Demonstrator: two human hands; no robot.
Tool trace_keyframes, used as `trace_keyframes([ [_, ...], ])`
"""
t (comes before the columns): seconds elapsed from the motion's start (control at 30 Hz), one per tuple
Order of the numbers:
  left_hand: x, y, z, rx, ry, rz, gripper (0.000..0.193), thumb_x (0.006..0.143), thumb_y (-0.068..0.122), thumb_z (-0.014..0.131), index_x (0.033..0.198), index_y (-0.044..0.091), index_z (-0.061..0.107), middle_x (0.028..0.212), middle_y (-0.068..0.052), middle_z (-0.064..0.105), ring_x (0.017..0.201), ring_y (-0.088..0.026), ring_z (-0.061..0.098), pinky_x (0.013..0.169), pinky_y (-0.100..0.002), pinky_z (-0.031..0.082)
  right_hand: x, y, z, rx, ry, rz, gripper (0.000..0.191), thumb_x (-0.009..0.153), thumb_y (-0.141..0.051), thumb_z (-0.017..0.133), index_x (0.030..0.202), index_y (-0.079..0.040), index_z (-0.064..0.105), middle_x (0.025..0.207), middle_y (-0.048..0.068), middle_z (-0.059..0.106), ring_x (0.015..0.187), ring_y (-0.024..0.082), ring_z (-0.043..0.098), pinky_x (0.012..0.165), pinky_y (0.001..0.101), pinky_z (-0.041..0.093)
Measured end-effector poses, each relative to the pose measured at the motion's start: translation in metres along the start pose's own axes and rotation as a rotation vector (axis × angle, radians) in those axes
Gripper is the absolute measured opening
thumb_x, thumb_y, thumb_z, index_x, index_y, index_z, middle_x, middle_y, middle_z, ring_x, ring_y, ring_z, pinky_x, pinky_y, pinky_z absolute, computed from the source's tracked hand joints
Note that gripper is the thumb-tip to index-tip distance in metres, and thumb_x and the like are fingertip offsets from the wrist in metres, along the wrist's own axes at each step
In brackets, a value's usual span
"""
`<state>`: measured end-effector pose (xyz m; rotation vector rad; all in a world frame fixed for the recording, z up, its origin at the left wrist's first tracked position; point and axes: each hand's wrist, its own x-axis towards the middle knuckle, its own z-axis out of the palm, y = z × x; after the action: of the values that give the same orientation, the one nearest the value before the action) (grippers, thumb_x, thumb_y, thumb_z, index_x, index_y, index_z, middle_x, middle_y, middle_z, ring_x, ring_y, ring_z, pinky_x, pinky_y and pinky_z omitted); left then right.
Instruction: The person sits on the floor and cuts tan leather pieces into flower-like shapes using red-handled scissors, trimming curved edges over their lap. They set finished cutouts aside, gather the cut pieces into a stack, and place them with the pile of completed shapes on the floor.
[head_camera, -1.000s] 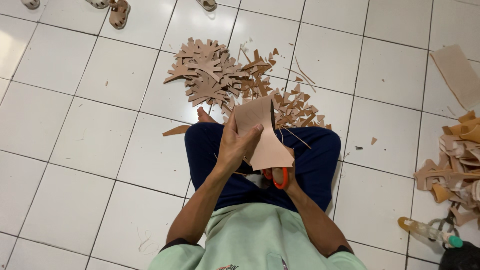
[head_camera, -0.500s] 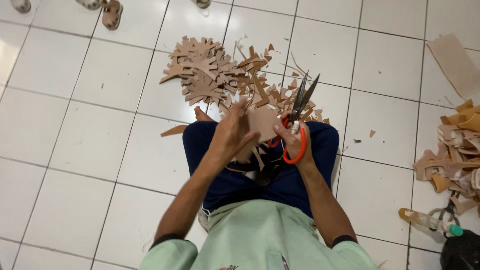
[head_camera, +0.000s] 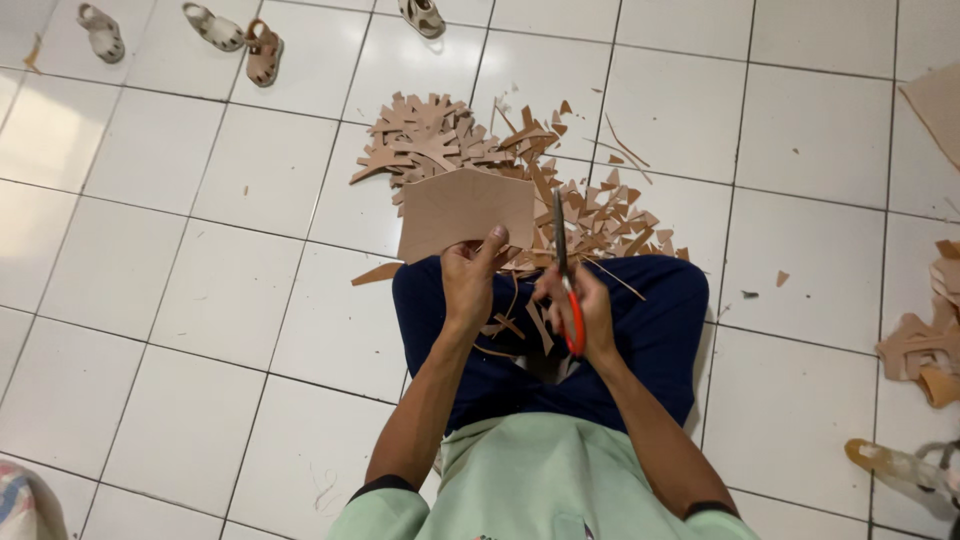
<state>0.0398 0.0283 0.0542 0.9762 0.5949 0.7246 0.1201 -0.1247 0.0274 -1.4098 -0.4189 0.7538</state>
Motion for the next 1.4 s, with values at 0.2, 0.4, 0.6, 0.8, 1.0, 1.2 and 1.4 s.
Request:
trace_keyframes([
  [0.2, -0.013, 0.011, 0.004, -0.094, -0.011, 0.013, 0.019, 0.096, 0.014, 0.070, 0.103, -0.003, 0.066, 0.094, -0.008, 0.070, 0.086, -0.013, 0.071, 0.084, -0.032, 0.065, -0.014, -0.003, 0.001, -0.030, -0.253, -0.071, 0.060, 0.101, -0.052, 0.059, 0.121, 0.003, 0.067, 0.071, 0.001, 0.056, 0.056, 0.004, 0.053, 0.044, 0.0190, 0.043],
  [0.4, -0.019, 0.016, 0.005, 0.009, -0.044, 0.030, 0.018, 0.099, 0.016, 0.070, 0.102, -0.001, 0.068, 0.090, -0.005, 0.069, 0.083, -0.011, 0.068, 0.081, -0.028, 0.063, -0.020, -0.003, 0.005, 0.000, -0.161, 0.065, 0.061, 0.096, -0.053, 0.062, 0.097, 0.007, 0.070, 0.057, -0.001, 0.048, 0.040, 0.006, 0.045, 0.034, 0.0217, 0.038],
  [0.6, -0.027, 0.024, -0.001, 0.247, -0.124, 0.007, 0.020, 0.097, 0.018, 0.071, 0.099, -0.001, 0.069, 0.087, -0.006, 0.069, 0.079, -0.011, 0.070, 0.076, -0.027, 0.063, -0.020, -0.009, 0.002, 0.014, -0.197, 0.004, 0.058, 0.095, -0.056, 0.060, 0.098, 0.001, 0.069, 0.056, -0.004, 0.047, 0.041, 0.004, 0.044, 0.036, 0.0198, 0.038],
  [0.8, -0.033, 0.024, -0.005, 0.235, -0.220, -0.048, 0.022, 0.098, 0.017, 0.072, 0.099, -0.005, 0.070, 0.089, -0.009, 0.070, 0.081, -0.012, 0.070, 0.079, -0.029, 0.065, -0.017, -0.014, -0.010, 0.046, -0.193, 0.065, 0.057, 0.098, -0.054, 0.062, 0.085, 0.002, 0.065, 0.054, -0.003, 0.047, 0.040, 0.005, 0.043, 0.035, 0.0204, 0.035],
  [1.0, -0.025, 0.034, -0.017, 0.273, -0.235, -0.094, 0.024, 0.095, 0.015, 0.073, 0.100, -0.008, 0.070, 0.088, -0.013, 0.074, 0.079, -0.017, 0.075, 0.078, -0.031, 0.066, -0.011, -0.009, -0.022, -0.103, -0.230, 0.015, 0.059, 0.099, -0.053, 0.062, 0.079, 0.002, 0.066, 0.048, -0.002, 0.044, 0.034, 0.006, 0.042, 0.032, 0.0209, 0.032],
  [1.2, -0.008, 0.047, -0.009, 0.306, -0.112, 0.039, 0.032, 0.092, 0.020, 0.075, 0.103, -0.010, 0.069, 0.094, -0.016, 0.074, 0.087, -0.023, 0.077, 0.081, -0.034, 0.068, -0.005, -0.009, -0.019, 0.066, -0.346, -0.005, 0.051, 0.101, -0.047, 0.061, 0.115, 0.002, 0.066, 0.067, -0.004, 0.048, 0.053, 0.004, 0.047, 0.045, 0.0205, 0.038],
  [1.4, -0.008, 0.055, -0.002, 0.349, -0.165, 0.062, 0.035, 0.091, 0.022, 0.078, 0.104, -0.010, 0.071, 0.099, -0.019, 0.075, 0.092, -0.025, 0.077, 0.082, -0.036, 0.069, -0.007, -0.021, -0.012, -0.124, -0.415, -0.081, 0.054, 0.102, -0.049, 0.056, 0.123, 0.000, 0.067, 0.068, -0.002, 0.058, 0.058, 0.006, 0.055, 0.052, 0.0207, 0.047],
])
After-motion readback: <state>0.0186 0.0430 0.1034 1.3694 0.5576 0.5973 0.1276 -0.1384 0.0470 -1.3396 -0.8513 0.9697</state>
